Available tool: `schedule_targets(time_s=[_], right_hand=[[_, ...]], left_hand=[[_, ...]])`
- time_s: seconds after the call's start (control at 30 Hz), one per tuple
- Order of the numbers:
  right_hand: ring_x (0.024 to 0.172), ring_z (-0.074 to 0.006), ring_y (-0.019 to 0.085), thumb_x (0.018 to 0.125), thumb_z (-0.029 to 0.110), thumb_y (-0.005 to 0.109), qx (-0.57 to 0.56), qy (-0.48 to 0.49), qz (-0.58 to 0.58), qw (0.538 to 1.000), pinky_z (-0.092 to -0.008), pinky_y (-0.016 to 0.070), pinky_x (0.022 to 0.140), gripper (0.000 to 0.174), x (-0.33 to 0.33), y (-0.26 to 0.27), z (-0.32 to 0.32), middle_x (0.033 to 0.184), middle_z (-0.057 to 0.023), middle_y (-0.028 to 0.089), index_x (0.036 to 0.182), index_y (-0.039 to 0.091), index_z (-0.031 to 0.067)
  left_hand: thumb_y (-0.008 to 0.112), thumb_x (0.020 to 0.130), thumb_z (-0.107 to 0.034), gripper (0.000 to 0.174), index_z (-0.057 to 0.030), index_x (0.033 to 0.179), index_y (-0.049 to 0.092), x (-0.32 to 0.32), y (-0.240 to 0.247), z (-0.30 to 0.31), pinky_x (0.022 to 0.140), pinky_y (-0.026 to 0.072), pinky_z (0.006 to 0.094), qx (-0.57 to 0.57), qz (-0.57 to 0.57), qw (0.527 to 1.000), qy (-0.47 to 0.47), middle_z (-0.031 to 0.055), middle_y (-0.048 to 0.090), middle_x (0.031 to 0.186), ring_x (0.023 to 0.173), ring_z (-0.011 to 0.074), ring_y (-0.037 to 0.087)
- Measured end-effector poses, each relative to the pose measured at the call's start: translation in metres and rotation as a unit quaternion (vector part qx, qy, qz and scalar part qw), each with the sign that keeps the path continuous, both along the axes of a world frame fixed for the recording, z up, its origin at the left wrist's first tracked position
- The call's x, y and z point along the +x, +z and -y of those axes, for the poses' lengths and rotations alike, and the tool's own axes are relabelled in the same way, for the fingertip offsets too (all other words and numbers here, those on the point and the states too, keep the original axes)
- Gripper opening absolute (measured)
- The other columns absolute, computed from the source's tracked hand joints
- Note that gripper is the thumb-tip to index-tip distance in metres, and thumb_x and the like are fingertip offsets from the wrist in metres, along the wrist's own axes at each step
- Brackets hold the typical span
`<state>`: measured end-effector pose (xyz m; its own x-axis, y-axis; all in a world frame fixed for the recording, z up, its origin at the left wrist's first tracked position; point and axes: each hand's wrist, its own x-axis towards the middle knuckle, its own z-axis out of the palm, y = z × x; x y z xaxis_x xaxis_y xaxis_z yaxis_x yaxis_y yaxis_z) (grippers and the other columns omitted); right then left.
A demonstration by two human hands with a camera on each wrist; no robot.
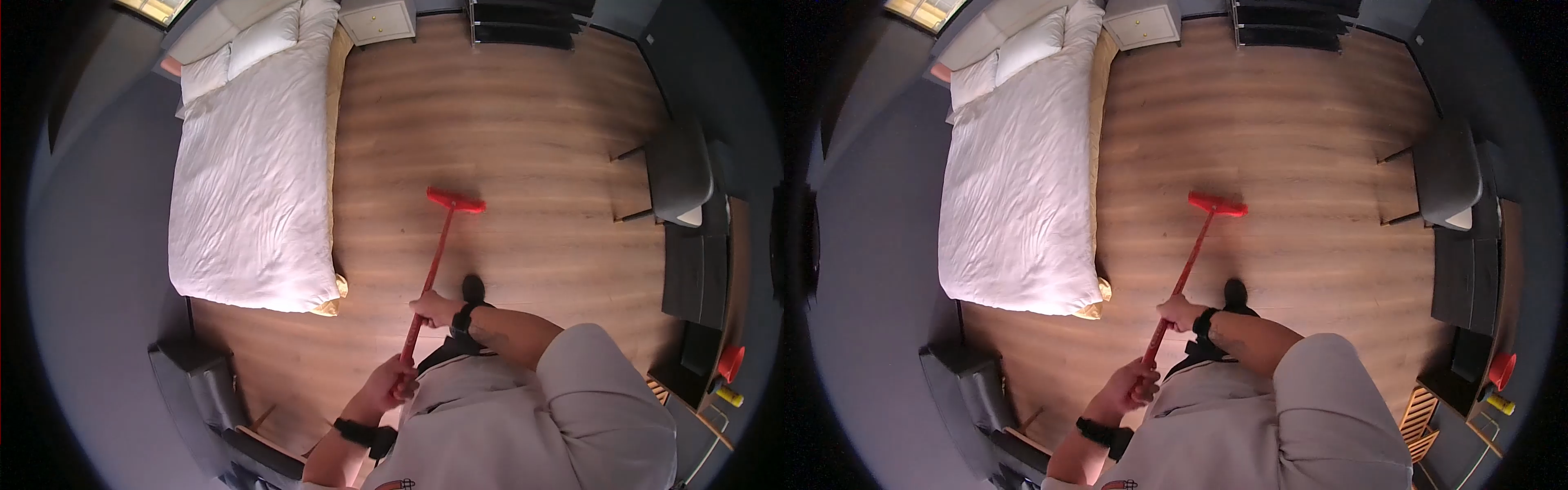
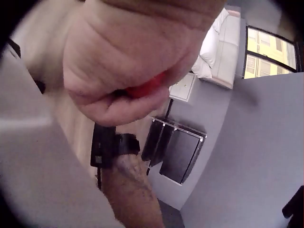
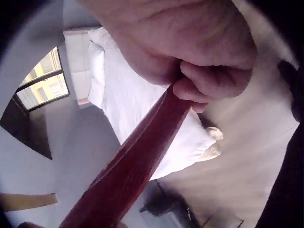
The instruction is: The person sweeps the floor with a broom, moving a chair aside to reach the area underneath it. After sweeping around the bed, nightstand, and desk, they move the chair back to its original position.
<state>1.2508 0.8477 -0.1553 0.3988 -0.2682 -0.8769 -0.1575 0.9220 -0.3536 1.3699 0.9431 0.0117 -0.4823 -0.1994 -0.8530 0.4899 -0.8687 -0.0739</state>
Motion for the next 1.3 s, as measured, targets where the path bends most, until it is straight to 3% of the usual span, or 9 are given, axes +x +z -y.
schedule_targets(time_s=[0.27,0.3,0.37,0.67,0.8,0.83,1.07,1.17,1.3], right_hand=[[0.042,-0.0211,0.047,0.076,0.013,0.047,0.020,0.133,-0.004,0.991,-0.0345,0.0332,0.033,0.013,0.011,-0.053,0.027,0.052,-0.0113,0.046,0.076,0.049,0.0002],[0.035,-0.0168,0.040,0.075,0.013,0.046,-0.036,0.136,-0.006,0.990,-0.0297,0.0252,0.027,0.016,0.017,-0.078,0.006,0.050,-0.0100,0.045,0.064,0.045,0.0010],[0.041,-0.0214,0.047,0.074,0.016,0.053,0.022,0.131,0.003,0.991,-0.0376,0.0347,0.033,0.017,0.017,-0.032,-0.002,0.052,-0.0119,0.048,0.066,0.054,0.0013],[0.035,-0.0165,0.038,0.077,0.015,0.047,0.097,0.130,0.033,0.986,-0.0286,0.0253,0.029,0.020,0.052,0.045,0.008,0.050,-0.0102,0.046,0.061,0.048,0.0031],[0.038,-0.0120,0.036,0.077,0.018,0.050,0.050,0.063,0.017,0.997,-0.0232,0.0245,0.032,0.020,0.064,0.034,0.015,0.052,-0.0055,0.045,0.062,0.046,0.0045],[0.052,-0.0176,0.049,0.074,0.011,0.053,0.068,0.045,0.013,0.997,-0.0312,0.0357,0.037,0.008,0.068,0.015,0.018,0.064,-0.0068,0.050,0.069,0.048,0.0058],[0.051,-0.0209,0.051,0.073,0.008,0.051,0.028,-0.016,-0.007,0.999,-0.0355,0.0370,0.038,0.004,0.106,-0.035,0.014,0.063,-0.0093,0.051,0.070,0.051,0.0048],[0.045,-0.0229,0.047,0.073,0.008,0.045,-0.008,0.183,0.039,0.982,-0.0355,0.0328,0.035,0.012,0.123,-0.034,-0.003,0.056,-0.0120,0.048,0.066,0.052,0.0006],[0.040,-0.0231,0.043,0.073,0.006,0.041,0.044,0.168,-0.005,0.985,-0.0362,0.0285,0.032,0.015,0.170,-0.025,-0.040,0.052,-0.0149,0.045,0.063,0.049,-0.0023]], left_hand=[[0.046,0.076,-0.005,0.015,-0.0095,0.064,0.038,-0.006,-0.022,0.026,0.030,0.0265,0.0175,0.073,-0.043,0.994,0.070,-0.0004,0.036,0.050,0.038,0.0073,0.034],[0.046,0.076,-0.007,0.018,-0.0096,0.061,0.037,-0.007,-0.012,0.023,0.030,0.0261,0.0171,0.106,-0.002,0.993,0.052,-0.0009,0.034,0.048,0.037,0.0071,0.033],[0.045,0.077,-0.007,0.018,-0.0095,0.061,0.036,-0.003,-0.004,0.005,0.029,0.0260,0.0171,0.100,-0.005,0.993,0.061,-0.0012,0.034,0.048,0.036,0.0067,0.032],[0.043,0.079,0.001,0.014,-0.0097,0.073,0.037,0.025,0.081,0.033,0.028,0.0276,0.0171,0.073,-0.023,0.992,0.096,-0.0005,0.035,0.051,0.038,0.0069,0.035],[0.044,0.079,0.001,0.014,-0.0101,0.072,0.038,0.036,0.062,0.036,0.029,0.0274,0.0174,0.041,0.012,0.997,0.068,-0.0007,0.035,0.051,0.038,0.0070,0.035],[0.045,0.078,0.000,0.014,-0.0101,0.072,0.038,0.038,0.053,0.035,0.029,0.0271,0.0173,0.028,0.016,0.997,0.066,-0.0010,0.035,0.050,0.038,0.0069,0.035],[0.045,0.078,-0.005,0.016,-0.0084,0.065,0.037,0.077,0.004,0.026,0.030,0.0262,0.0160,0.073,-0.034,0.993,0.085,-0.0017,0.034,0.049,0.036,0.0062,0.031],[0.042,0.080,-0.002,0.011,-0.0074,0.071,0.038,0.110,-0.006,-0.001,0.031,0.0298,0.0169,0.127,-0.102,0.976,0.144,-0.0007,0.033,0.050,0.036,0.0065,0.032],[0.044,0.077,-0.005,0.021,-0.0102,0.059,0.033,0.156,0.005,-0.034,0.030,0.0264,0.0166,0.155,-0.101,0.975,0.125,-0.0009,0.034,0.049,0.036,0.0065,0.031]])
